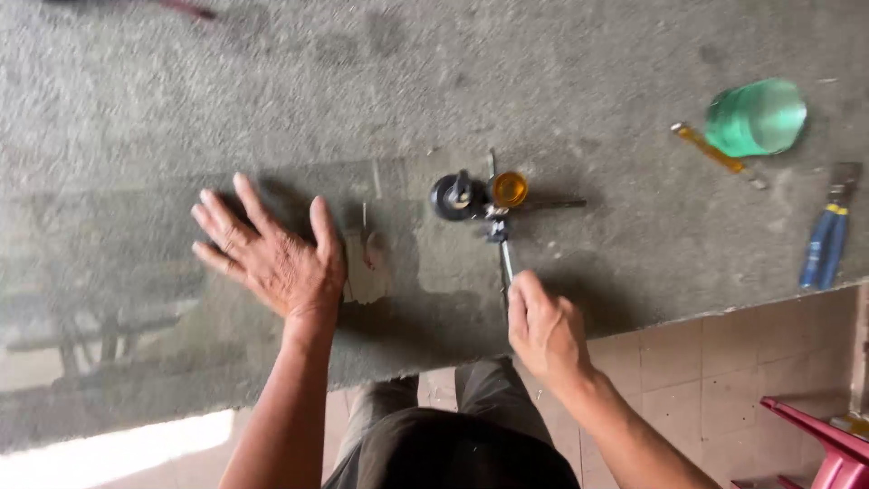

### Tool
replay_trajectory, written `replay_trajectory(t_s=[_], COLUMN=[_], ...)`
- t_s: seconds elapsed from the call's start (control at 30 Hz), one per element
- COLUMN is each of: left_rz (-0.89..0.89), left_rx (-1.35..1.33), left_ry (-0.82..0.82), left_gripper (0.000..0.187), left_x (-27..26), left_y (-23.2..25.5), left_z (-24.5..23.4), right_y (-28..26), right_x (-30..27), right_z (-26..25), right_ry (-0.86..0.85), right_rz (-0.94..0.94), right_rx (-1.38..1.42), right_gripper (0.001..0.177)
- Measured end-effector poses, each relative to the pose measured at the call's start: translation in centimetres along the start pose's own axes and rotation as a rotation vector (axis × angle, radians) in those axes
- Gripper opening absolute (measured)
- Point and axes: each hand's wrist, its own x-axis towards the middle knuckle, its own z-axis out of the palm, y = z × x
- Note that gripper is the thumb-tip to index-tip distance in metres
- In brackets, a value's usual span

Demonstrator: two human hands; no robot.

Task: Cutting a circular shape from a glass pane using a specialized cutter and pliers

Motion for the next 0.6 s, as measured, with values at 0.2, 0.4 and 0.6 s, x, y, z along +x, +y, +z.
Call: replay_trajectory(t_s=[0.2, 0.4, 0.6], left_rz=[0.156, 0.206, 0.153], left_rx=[-0.072, -0.071, -0.050], left_ry=[0.233, 0.366, 0.235], left_gripper=[0.084, 0.084, 0.089], left_x=[0.2, 0.4, 0.3], left_y=[1.0, 1.3, 1.3], left_z=[0.6, 1.9, 1.3], right_y=[4.0, 5.6, 9.1], right_x=[0.5, 19.1, 32.0], right_z=[-5.7, -11.1, -9.0], right_ry=[0.075, 0.326, 0.508], right_rz=[0.208, -0.013, -0.155], right_rx=[-0.108, -0.108, -0.263], right_gripper=[0.007, 0.017, 0.008])
